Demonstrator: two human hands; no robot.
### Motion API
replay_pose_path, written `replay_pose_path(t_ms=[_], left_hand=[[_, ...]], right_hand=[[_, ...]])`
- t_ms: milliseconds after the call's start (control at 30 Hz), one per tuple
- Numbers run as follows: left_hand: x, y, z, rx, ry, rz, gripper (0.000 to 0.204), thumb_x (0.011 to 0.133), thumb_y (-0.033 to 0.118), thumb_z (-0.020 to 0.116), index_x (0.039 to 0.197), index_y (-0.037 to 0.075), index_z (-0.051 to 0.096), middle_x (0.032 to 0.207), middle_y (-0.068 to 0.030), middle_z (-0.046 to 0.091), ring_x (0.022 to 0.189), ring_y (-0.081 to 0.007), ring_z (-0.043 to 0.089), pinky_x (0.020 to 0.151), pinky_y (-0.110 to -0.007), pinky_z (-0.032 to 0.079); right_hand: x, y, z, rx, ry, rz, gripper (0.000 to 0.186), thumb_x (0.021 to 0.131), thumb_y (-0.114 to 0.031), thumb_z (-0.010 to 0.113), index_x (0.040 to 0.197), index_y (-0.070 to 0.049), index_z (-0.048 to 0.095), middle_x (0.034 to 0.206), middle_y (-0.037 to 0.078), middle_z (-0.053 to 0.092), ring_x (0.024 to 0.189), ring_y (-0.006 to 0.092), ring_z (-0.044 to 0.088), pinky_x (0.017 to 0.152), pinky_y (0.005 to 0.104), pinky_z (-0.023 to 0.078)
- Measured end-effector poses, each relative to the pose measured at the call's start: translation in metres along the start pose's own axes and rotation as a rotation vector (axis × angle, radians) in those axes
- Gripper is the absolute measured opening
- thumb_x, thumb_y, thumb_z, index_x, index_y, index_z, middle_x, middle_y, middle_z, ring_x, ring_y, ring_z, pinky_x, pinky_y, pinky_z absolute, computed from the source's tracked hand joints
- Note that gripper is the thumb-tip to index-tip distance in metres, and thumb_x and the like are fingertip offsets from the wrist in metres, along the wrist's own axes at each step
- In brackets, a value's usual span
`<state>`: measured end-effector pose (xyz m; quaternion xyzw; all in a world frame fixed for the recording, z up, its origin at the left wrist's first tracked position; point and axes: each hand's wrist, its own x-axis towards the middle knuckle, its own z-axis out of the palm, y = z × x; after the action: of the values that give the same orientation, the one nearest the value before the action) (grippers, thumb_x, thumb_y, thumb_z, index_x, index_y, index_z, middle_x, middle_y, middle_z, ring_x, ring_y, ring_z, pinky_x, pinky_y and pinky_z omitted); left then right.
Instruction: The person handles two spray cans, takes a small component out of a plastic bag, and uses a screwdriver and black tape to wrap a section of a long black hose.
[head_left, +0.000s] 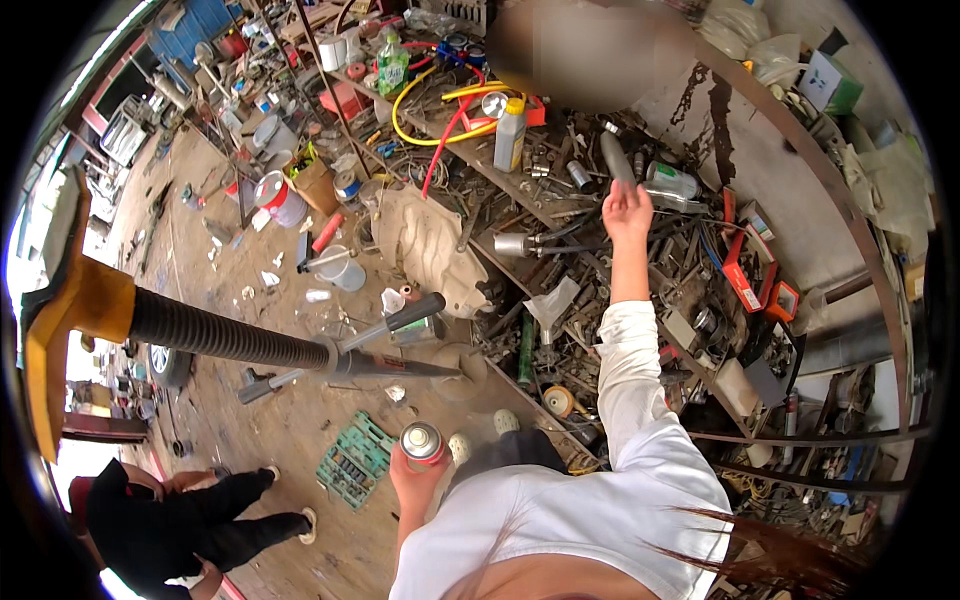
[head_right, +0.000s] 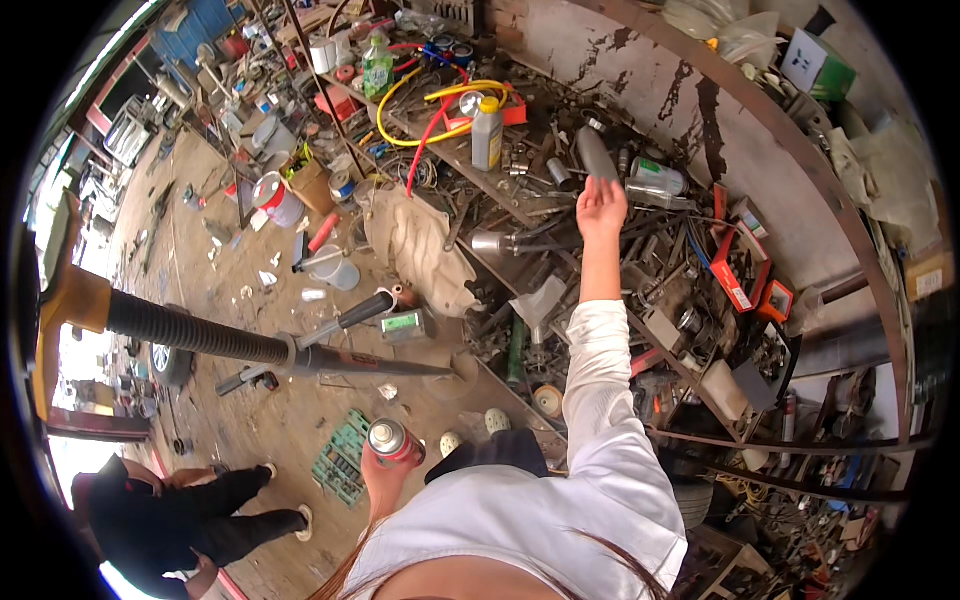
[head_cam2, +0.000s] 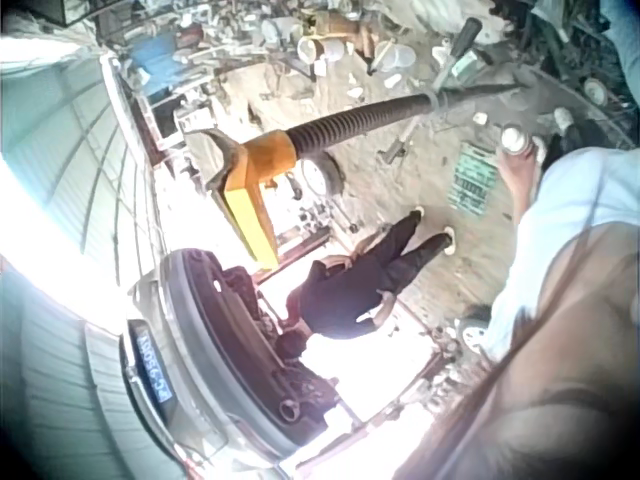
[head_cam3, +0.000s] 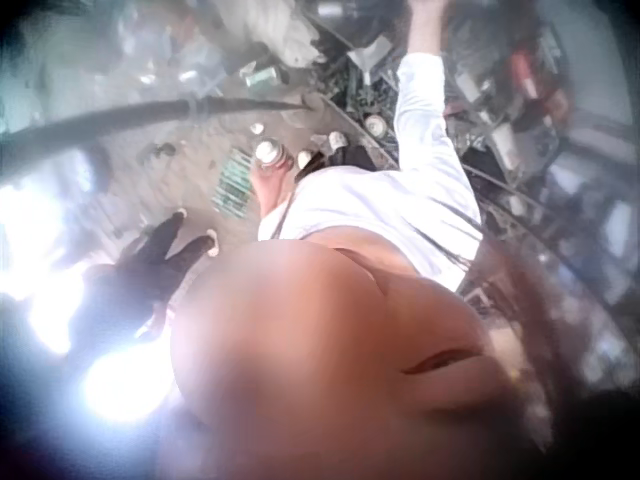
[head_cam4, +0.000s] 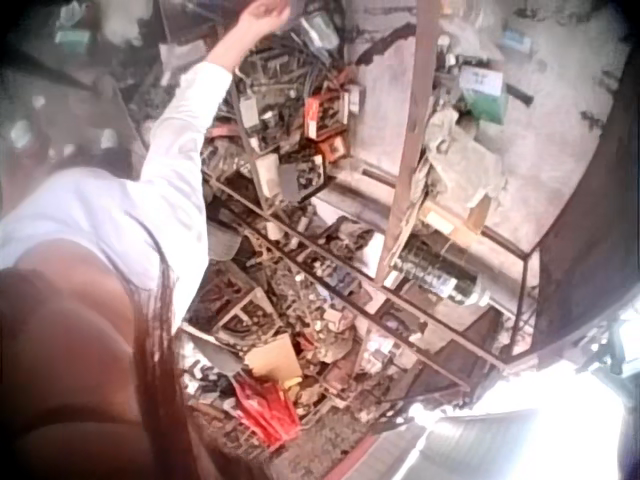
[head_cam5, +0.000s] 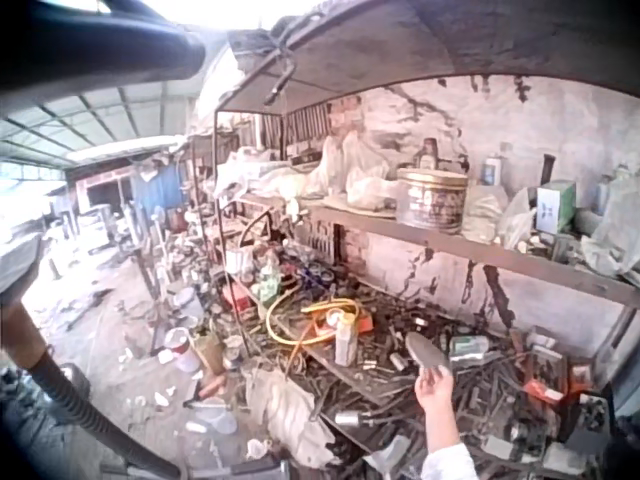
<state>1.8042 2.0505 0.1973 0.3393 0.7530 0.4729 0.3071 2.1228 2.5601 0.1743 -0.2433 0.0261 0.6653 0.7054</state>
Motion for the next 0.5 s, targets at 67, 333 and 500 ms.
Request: replay_pose_path(t_ms=[67, 333, 500], left_hand=[[-0.007, -0.007, -0.001, 0.010, 0.000, -0.031, 0.052, 0.057, 0.015, 0.088, 0.100, 0.003, 0.062, 0.098, -0.0095, 0.063, 0.095, -0.0263, 0.061, 0.084, -0.037, 0.047], [-0.026, -0.015, 0.010, 0.168, 0.036, -0.006, 0.056, 0.054, 0.018, 0.089, 0.101, 0.004, 0.061, 0.095, -0.0126, 0.061, 0.092, -0.0351, 0.059, 0.080, -0.042, 0.048], [-0.031, -0.015, 0.001, 0.237, 0.042, 0.079, 0.054, 0.057, 0.019, 0.087, 0.102, 0.005, 0.062, 0.099, -0.0129, 0.063, 0.094, -0.0339, 0.060, 0.082, -0.041, 0.049]], right_hand=[[-0.008, -0.010, 0.012, 0.010, -0.057, -0.061, 0.048, 0.091, -0.028, 0.061, 0.131, -0.004, 0.048, 0.119, 0.005, 0.056, 0.108, 0.0213, 0.061, 0.075, 0.0309, 0.050], [-0.010, -0.010, 0.000, -0.248, 0.008, 0.203, 0.064, 0.093, -0.029, 0.061, 0.139, 0.009, 0.037, 0.127, 0.022, 0.048, 0.107, 0.0288, 0.058, 0.090, 0.0347, 0.053], [-0.016, 0.003, -0.028, -0.331, 0.059, 0.255, 0.054, 0.088, -0.028, 0.067, 0.123, 0.008, 0.049, 0.116, 0.021, 0.052, 0.098, 0.0311, 0.060, 0.089, 0.0383, 0.054]])
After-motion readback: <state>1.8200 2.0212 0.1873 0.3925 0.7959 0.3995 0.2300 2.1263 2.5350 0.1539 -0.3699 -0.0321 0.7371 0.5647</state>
